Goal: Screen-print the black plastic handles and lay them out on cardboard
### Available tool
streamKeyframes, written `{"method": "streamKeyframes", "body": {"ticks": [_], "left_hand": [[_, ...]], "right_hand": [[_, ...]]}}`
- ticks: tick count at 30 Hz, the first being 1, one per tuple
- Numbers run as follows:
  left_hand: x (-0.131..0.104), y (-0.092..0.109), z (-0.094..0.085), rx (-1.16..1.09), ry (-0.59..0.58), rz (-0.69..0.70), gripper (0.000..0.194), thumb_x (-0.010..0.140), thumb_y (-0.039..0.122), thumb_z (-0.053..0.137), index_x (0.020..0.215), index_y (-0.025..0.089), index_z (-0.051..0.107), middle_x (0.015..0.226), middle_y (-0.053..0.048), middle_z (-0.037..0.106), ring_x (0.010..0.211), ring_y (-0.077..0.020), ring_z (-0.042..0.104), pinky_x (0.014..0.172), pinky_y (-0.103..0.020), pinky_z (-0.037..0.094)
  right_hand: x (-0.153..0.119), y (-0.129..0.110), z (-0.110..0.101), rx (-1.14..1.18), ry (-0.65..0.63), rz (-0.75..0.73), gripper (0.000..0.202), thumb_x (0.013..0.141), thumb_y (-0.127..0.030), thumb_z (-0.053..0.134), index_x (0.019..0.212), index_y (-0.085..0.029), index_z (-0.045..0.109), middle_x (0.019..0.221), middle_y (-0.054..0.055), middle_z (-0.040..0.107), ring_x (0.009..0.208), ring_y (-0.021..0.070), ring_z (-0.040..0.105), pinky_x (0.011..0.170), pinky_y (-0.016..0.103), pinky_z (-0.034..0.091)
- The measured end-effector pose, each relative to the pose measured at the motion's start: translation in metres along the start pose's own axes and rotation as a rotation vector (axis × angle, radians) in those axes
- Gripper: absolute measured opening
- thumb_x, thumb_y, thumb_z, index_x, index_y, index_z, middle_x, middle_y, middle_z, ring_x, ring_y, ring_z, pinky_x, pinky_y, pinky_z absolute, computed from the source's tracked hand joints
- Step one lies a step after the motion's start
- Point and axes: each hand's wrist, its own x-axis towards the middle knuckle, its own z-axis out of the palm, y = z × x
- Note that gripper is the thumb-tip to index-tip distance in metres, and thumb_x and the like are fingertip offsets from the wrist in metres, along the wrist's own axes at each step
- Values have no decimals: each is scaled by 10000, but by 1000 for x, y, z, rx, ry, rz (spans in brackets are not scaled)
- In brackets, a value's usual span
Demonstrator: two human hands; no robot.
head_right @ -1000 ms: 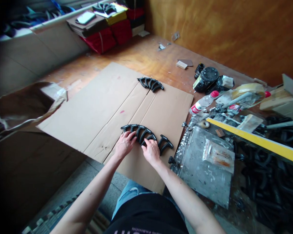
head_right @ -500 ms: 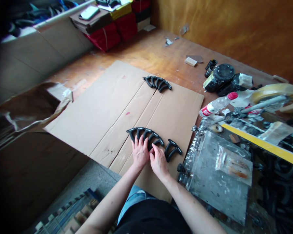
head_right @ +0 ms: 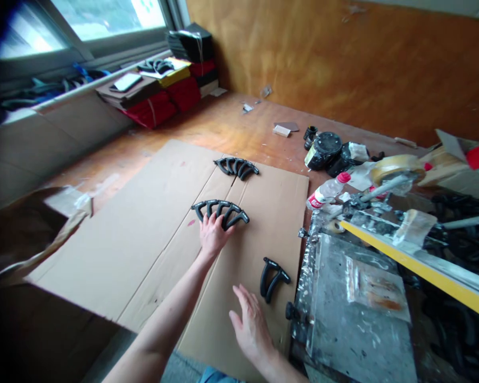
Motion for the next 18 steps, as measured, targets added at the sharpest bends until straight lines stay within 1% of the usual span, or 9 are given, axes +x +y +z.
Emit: {"method": "streamKeyframes", "body": {"ticks": [3,4,6,8,10,12,14,16,18], "left_hand": [[70,16,11,-12,-24,-23,519,779,513,646,1192,200,663,1370,-138,562,1343,-400,369,1109,-581,298],[86,22,15,-16,-40,-35,520,779,518,641,1184,192,665,1351,-144,573,1333,-401,376,1106,-585,296],[105,30,24,-13,-68,-57,527,777,519,637,1175,174,665,1336,-158,577,1330,-406,374,1106,-601,280],[109,32,31,-7,-75,-56,557,784,524,627,1212,168,645,1376,-164,547,1354,-412,345,1111,-611,262],[105,30,34,-17,-54,-26,628,807,560,590,1317,193,580,1463,-156,470,1389,-413,303,1110,-609,262],[100,25,33,-48,-13,4,689,838,611,521,1423,250,477,1549,-128,363,1423,-404,260,1105,-598,280],[98,16,29,-75,45,-23,687,874,620,451,1466,275,416,1586,-110,297,1442,-366,248,1112,-549,300],[99,6,24,-79,89,-113,631,915,572,398,1450,238,446,1554,-135,342,1421,-320,305,1111,-477,324],[104,-4,19,-72,96,-199,557,942,511,367,1376,206,537,1426,-168,485,1323,-296,437,1074,-434,366]], "right_hand": [[-9,4,-1,40,7,52,590,789,-102,555,1360,-248,554,1404,71,555,1319,254,498,1113,457,425],[-10,7,-2,55,9,63,600,787,-99,552,1366,-253,549,1409,67,551,1323,251,495,1105,448,436],[-11,13,-4,81,6,79,608,793,-103,540,1381,-254,536,1422,67,538,1329,246,489,1078,427,468],[-11,19,-5,97,-7,92,600,804,-110,525,1388,-247,530,1435,73,525,1335,243,483,1049,403,496],[-10,24,-6,109,-25,100,582,818,-120,510,1387,-242,534,1442,75,517,1338,239,479,1037,385,506],[-9,26,-8,123,-41,101,565,829,-129,501,1381,-239,541,1445,77,515,1333,237,486,1027,371,513],[-9,24,-9,139,-53,99,553,830,-135,501,1372,-236,551,1437,82,522,1311,238,511,1013,358,522],[-8,21,-11,149,-68,99,545,827,-137,503,1360,-232,563,1428,87,532,1283,239,539,998,349,531],[-6,16,-13,151,-89,101,541,824,-137,500,1353,-227,570,1417,89,542,1267,240,554,987,346,537]]}}
